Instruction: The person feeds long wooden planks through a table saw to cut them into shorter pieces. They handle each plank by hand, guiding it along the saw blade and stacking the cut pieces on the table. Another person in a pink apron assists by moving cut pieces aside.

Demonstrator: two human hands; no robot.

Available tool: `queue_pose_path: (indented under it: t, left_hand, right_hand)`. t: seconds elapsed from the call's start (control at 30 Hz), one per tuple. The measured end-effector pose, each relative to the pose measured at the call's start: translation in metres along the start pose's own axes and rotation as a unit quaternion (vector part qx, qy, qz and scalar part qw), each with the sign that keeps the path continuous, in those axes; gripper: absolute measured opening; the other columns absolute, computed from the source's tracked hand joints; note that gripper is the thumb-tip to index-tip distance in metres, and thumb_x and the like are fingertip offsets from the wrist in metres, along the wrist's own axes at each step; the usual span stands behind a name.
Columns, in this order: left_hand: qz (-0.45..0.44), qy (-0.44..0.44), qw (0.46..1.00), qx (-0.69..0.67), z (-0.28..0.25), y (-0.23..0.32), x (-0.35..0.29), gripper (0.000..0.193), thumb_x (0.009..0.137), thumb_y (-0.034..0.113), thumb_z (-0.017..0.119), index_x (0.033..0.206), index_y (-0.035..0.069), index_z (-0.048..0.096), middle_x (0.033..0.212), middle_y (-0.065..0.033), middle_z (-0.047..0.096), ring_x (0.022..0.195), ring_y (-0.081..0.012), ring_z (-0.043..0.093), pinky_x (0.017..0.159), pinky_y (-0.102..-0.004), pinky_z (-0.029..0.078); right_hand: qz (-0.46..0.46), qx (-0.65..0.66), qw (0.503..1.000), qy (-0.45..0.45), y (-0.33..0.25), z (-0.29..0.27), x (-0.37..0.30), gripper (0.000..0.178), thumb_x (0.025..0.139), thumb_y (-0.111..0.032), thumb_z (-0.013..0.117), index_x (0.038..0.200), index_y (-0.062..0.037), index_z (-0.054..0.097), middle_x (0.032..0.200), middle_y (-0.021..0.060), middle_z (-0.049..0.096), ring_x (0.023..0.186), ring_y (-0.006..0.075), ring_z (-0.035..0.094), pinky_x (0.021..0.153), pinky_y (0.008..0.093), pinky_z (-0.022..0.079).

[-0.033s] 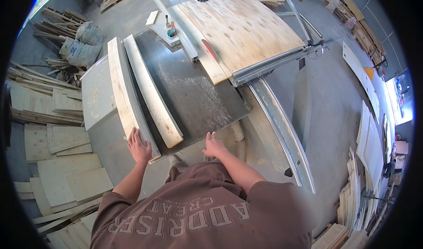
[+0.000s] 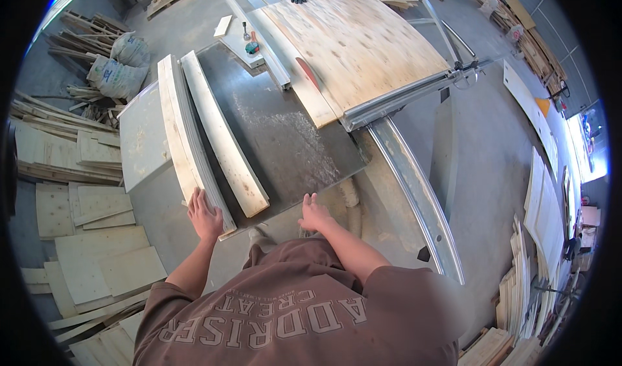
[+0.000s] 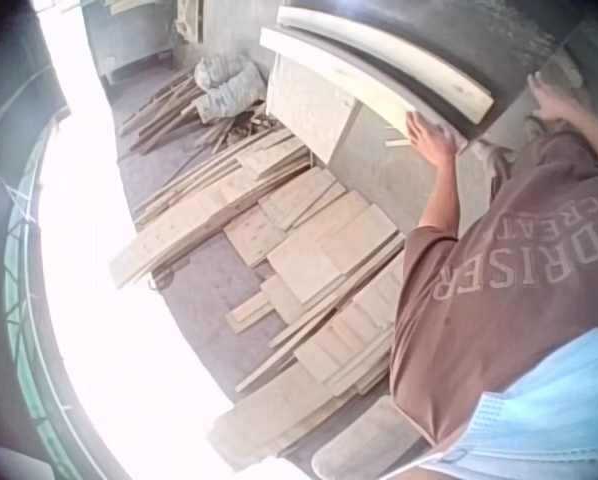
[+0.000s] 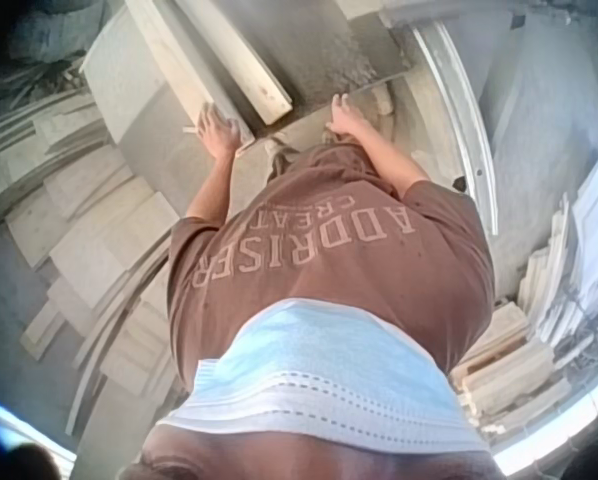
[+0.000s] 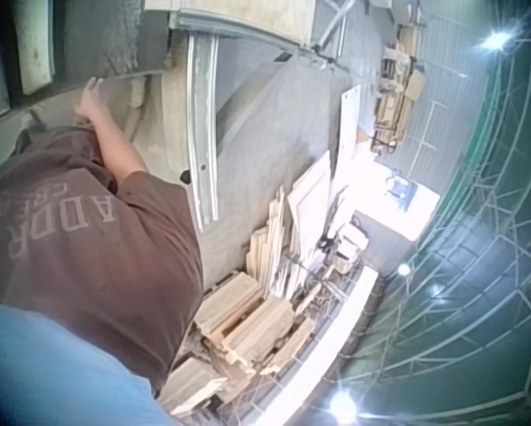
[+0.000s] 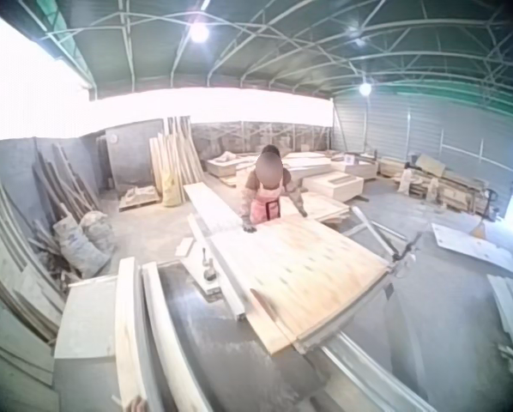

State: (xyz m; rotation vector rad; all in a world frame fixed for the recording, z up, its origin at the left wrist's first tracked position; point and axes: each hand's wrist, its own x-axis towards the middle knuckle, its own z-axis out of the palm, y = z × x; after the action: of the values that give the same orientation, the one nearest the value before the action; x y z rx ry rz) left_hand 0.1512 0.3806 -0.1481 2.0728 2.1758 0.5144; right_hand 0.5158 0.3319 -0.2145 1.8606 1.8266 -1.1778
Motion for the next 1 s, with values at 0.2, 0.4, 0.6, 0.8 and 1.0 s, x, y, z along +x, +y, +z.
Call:
queue_pose_path:
  t: [0.2,0.4,0.6,0.8,1.0]
  left_hand:
    - [0.003,0.003,1.0,-0.003,0.0,0.001,0.0,0.074,0.084,0.014,0.072,0.154,0.005,0.052,0.168,-0.0161,0.047,0.157,-0.0361,0.039,0.128,-0.051,0.031]
    - [0.0,0.0,1.0,0.0,0.001,0.002,0.002,0.074,0.084,0.013,0.071,0.154,0.005,0.051,0.167,-0.0161,0.048,0.157,-0.0363,0.039,0.129,-0.051,0.031]
    - [0.001,0.001,1.0,0.002,0.005,0.0,0.002,0.075,0.083,0.014,0.071,0.155,0.006,0.051,0.167,-0.016,0.048,0.157,-0.0365,0.039,0.129,-0.051,0.031]
    - [0.008,0.009,1.0,0.003,0.007,0.003,0.005,0.076,0.081,0.014,0.071,0.154,0.006,0.052,0.167,-0.0152,0.049,0.156,-0.0367,0.04,0.126,-0.0512,0.033]
    - [0.003,0.008,1.0,0.005,0.009,0.003,0.006,0.076,0.082,0.013,0.071,0.155,0.006,0.052,0.168,-0.015,0.049,0.156,-0.0365,0.04,0.127,-0.0511,0.032]
  right_hand:
    - [-0.005,-0.097,0.988,0.12,0.003,-0.002,0.005,0.055,0.096,-0.016,0.064,0.147,0.0023,0.055,0.155,0.0268,0.054,0.124,0.0414,0.069,0.1,0.0518,0.051]
    - [0.008,-0.122,0.932,0.342,0.033,-0.041,0.02,0.056,0.087,-0.015,0.072,0.138,0.0047,0.061,0.145,0.0218,0.059,0.128,0.0336,0.06,0.104,0.0464,0.048]
    - [0.06,-0.206,0.923,0.319,0.061,-0.076,0.036,0.094,0.085,-0.017,0.082,0.164,0.0054,0.036,0.171,0.028,0.033,0.152,0.0398,0.042,0.12,0.0487,0.039]
    - [0.122,-0.231,0.93,0.258,0.092,-0.068,0.057,0.124,0.082,-0.026,0.088,0.173,0.0041,0.009,0.181,0.0277,0.01,0.167,0.0416,0.021,0.135,0.0536,0.021]
    - [0.166,-0.234,0.923,0.256,0.1,-0.058,0.051,0.104,0.094,-0.021,0.074,0.173,0.0051,0.012,0.182,0.0256,0.014,0.167,0.0406,0.022,0.134,0.0579,0.02]
